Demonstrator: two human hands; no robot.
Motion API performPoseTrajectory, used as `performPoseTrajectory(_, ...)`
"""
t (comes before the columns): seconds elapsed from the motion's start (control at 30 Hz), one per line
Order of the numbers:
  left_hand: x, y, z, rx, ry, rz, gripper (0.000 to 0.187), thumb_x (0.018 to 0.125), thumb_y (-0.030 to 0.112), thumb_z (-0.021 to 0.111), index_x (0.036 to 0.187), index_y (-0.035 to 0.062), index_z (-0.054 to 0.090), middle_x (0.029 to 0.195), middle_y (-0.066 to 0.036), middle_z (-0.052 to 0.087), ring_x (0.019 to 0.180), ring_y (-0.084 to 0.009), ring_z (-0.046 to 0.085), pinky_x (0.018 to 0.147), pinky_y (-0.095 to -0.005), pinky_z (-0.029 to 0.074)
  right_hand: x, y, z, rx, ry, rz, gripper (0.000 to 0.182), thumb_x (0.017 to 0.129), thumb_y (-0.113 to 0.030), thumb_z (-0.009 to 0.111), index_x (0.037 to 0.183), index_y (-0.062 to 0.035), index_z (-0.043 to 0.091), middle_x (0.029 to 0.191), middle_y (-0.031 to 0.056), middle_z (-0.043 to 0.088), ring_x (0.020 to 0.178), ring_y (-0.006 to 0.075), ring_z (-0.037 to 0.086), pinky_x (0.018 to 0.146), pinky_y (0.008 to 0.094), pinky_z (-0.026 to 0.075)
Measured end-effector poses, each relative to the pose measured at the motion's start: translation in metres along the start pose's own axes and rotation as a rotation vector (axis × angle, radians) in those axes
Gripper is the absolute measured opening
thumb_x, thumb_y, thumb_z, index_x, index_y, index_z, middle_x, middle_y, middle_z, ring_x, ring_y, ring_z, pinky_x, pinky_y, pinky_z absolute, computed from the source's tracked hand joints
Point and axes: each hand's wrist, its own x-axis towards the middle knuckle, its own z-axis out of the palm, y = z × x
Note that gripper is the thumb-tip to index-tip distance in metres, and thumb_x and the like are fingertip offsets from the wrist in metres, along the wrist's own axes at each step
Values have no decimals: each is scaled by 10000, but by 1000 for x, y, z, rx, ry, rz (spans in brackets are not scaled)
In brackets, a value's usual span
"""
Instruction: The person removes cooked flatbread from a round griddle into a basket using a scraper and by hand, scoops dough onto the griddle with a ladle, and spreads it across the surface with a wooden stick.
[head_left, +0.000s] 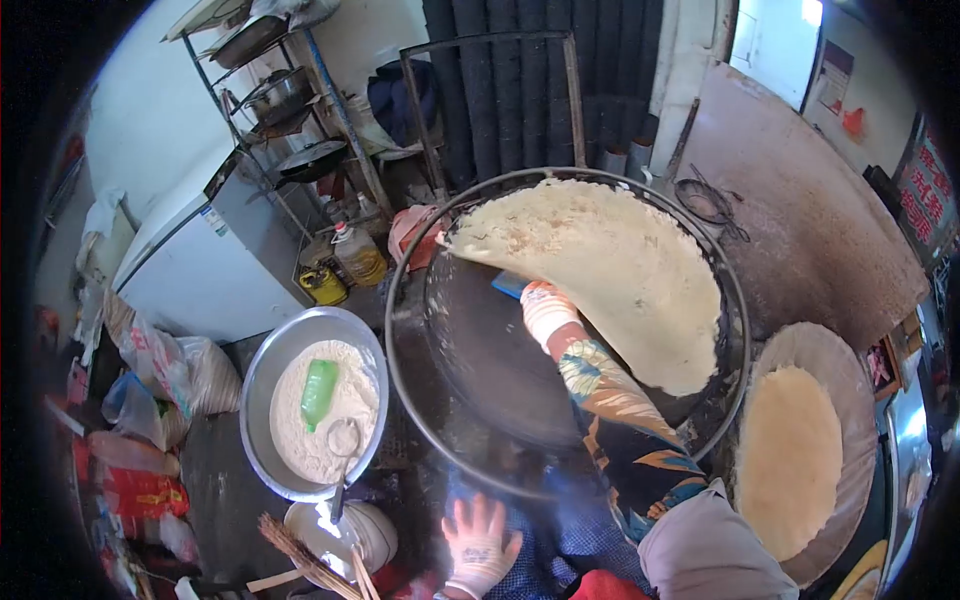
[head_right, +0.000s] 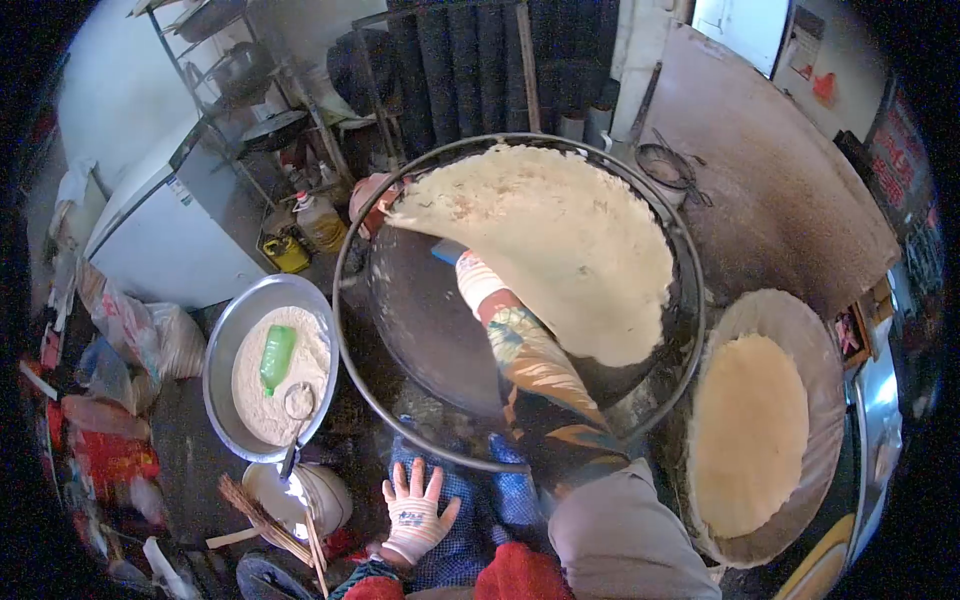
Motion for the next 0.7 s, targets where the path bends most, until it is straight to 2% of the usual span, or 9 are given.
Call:
performPoseTrajectory(0.03,-1,0,-1,-1,4,7,671,813,501,608,1357,134,468,1473,-211,303,1349,-519,214,1014,-715,176,10,0,31,-259,170,-91,421,873,-97,443,1223,132,486,1139,257,626,1023,284,656,857,385,533)
performPoseTrajectory(0.07,-1,2,-4,-4,4,-3,671,813,501,608,1357,134,468,1473,-211,303,1349,-519,214,1014,-715,176,17,4,42,-259,171,-101,421,873,-97,443,1223,132,486,1139,257,626,1023,284,656,857,385,533)
performPoseTrajectory(0.13,0,8,-10,-24,-2,-14,665,814,503,609,1352,138,471,1466,-213,314,1343,-523,224,1011,-716,183,30,12,67,-556,432,-119,397,844,-85,486,1173,133,527,1019,198,678,845,228,693,726,364,567)
performPoseTrajectory(0.23,1,9,-10,-19,7,-15,657,808,498,620,1343,143,478,1456,-211,328,1337,-521,234,1007,-715,190,99,42,167,-1799,595,37,321,827,-123,518,1068,59,628,840,119,704,631,176,670,576,348,559)
performPoseTrajectory(0.3,0,9,-11,-26,21,-15,652,804,494,627,1337,146,484,1451,-209,334,1334,-519,240,1004,-714,196,110,45,185,-1746,933,316,308,835,-133,512,1060,32,643,841,110,706,657,186,675,604,371,562)
performPoseTrajectory(0.33,-1,9,-11,-31,35,-5,647,800,490,634,1331,149,489,1446,-207,340,1331,-516,246,1001,-712,202,102,49,175,-1594,894,250,307,836,-134,511,1061,30,643,853,113,704,672,192,673,616,374,560)
performPoseTrajectory(0.4,-2,10,-10,-27,40,-2,645,795,486,640,1327,151,492,1442,-205,344,1328,-514,251,1000,-710,205,79,52,139,-1072,707,10,306,840,-136,508,1062,26,643,877,119,700,701,205,670,640,379,556)
performPoseTrajectory(0.5,-5,9,-9,-21,46,6,645,789,482,648,1323,155,495,1439,-201,348,1325,-512,255,998,-707,210,50,51,91,-501,379,-93,303,846,-139,504,1063,20,643,913,129,694,746,223,666,675,386,551)
performPoseTrajectory(0.7,-7,8,-5,-23,59,18,646,782,486,651,1314,150,504,1434,-201,353,1326,-511,250,995,-707,214,28,58,67,-195,193,-41,297,857,-145,496,1065,9,642,986,148,681,834,259,657,746,401,540)
